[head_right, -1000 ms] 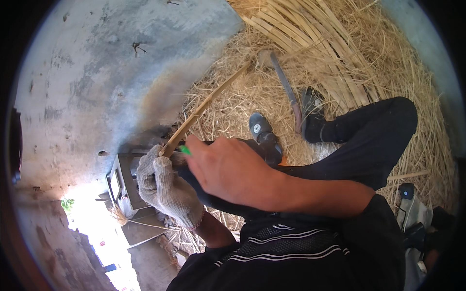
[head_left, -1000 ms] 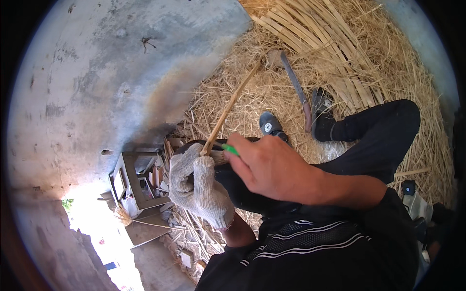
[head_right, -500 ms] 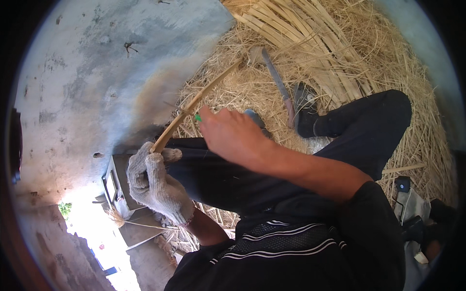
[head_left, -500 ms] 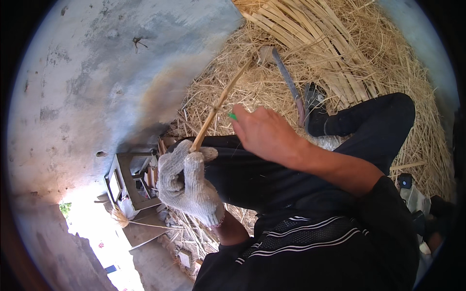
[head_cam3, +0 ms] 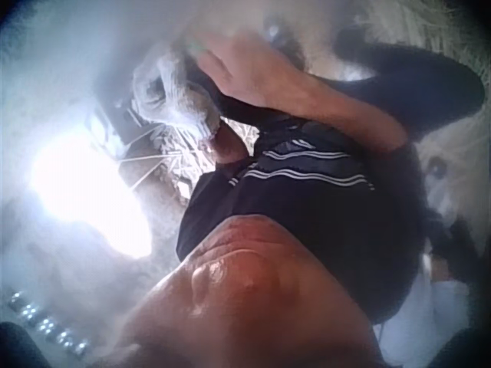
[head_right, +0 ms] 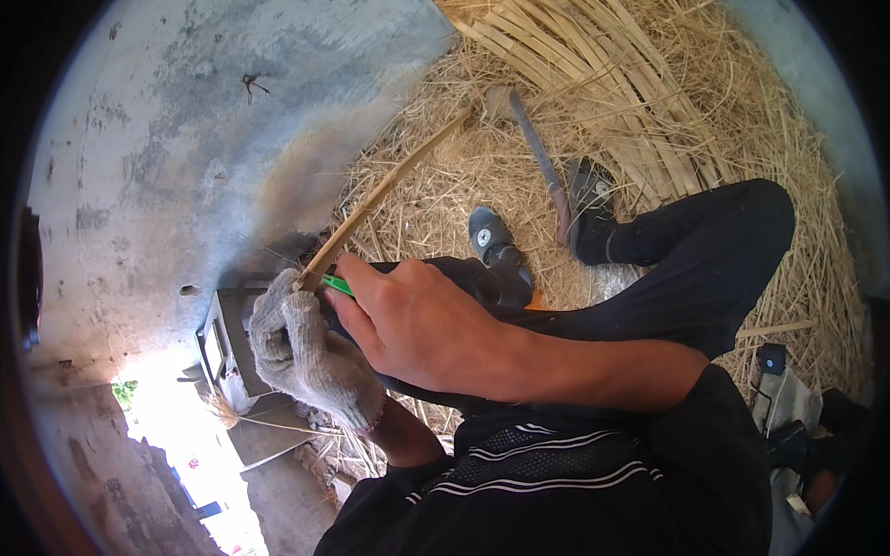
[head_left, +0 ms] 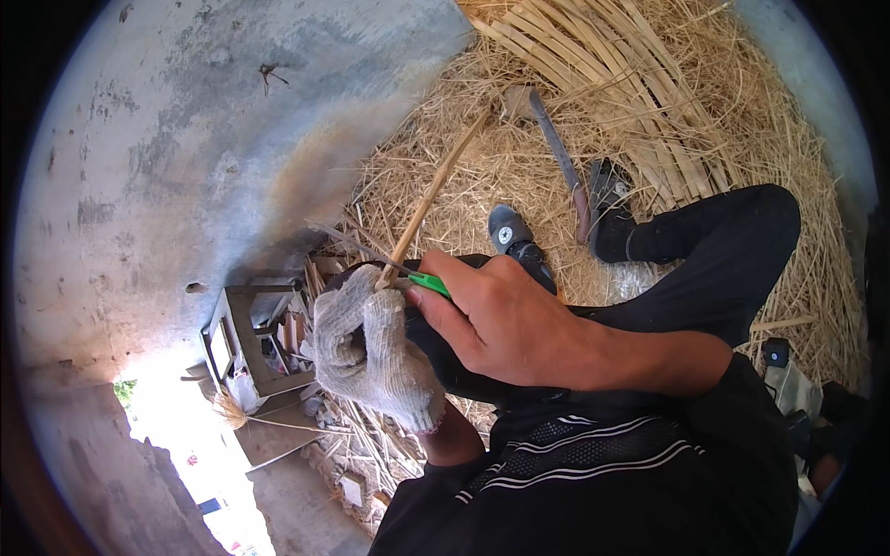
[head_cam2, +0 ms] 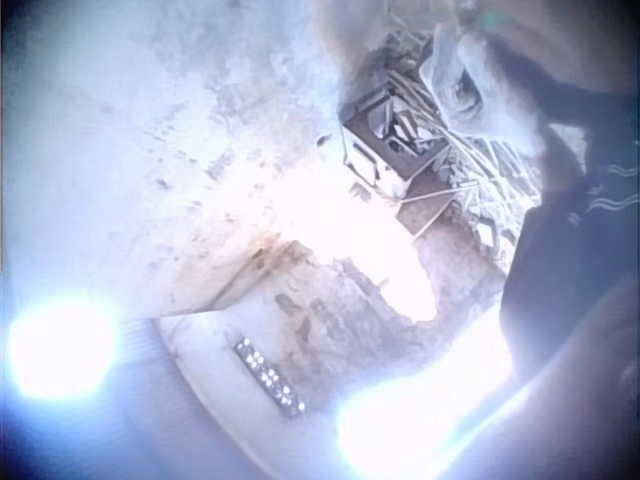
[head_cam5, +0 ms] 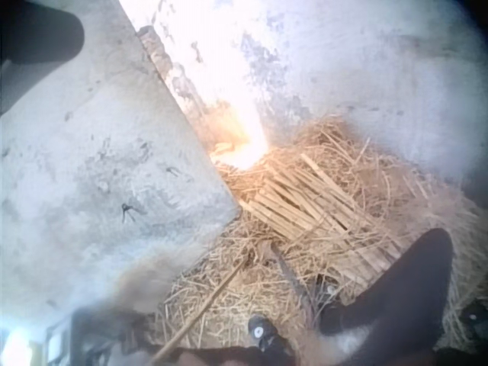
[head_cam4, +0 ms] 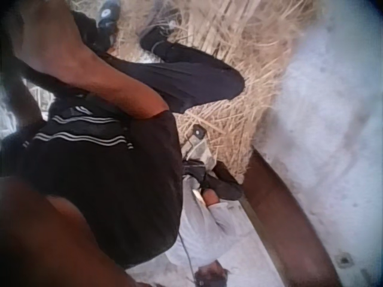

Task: The person sits on a straw-covered floor and uses a green utility knife to shave the outer layer off a thin bamboo stick. They hold the stick with a gloved left hand and scrape it repeatedly. Later, they switch to a larger knife to split the stick lengthwise.

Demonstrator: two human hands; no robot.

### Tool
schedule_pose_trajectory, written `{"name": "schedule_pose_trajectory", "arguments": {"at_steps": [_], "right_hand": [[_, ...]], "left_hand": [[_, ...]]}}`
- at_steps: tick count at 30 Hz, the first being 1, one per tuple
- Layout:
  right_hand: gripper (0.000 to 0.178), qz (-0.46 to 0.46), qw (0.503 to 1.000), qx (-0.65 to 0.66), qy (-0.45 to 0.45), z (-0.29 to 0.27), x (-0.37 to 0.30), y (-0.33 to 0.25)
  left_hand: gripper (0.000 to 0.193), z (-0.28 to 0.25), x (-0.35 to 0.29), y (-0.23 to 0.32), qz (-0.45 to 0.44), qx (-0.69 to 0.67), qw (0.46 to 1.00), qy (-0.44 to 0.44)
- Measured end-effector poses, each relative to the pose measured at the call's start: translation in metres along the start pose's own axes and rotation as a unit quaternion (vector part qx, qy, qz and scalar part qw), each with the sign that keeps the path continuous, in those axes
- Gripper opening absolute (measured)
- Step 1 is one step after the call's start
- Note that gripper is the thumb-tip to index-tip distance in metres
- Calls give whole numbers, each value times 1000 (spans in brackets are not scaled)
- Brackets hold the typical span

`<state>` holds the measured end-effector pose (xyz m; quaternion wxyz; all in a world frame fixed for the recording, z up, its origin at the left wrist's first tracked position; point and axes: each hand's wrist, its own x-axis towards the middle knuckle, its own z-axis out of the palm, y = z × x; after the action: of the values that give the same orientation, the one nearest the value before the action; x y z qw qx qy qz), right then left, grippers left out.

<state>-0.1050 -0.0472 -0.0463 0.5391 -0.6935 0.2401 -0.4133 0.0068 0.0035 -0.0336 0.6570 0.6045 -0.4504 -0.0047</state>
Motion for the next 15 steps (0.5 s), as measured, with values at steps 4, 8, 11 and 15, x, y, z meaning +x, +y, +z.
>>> {"name": "schedule_pose_trajectory", "arguments": {"at_steps": [4, 8, 11, 15], "right_hand": [[18, -20, 999, -46, 22, 4, -4, 6], [15, -67, 984, -161, 36, 4, -4, 22], [16, -86, 975, -202, 38, 17, 5, 32], [20, 9, 925, -373, 74, -7, 12, 108]], "left_hand": [[17, 1, -3, 4, -10, -17, 1000, -11], [16, -2, -1, 1, 18, 16, 1000, -16], [11, -8, 2, -9, 20, 26, 999, 13], [6, -10, 2, 3, 24, 43, 998, -36]]}}
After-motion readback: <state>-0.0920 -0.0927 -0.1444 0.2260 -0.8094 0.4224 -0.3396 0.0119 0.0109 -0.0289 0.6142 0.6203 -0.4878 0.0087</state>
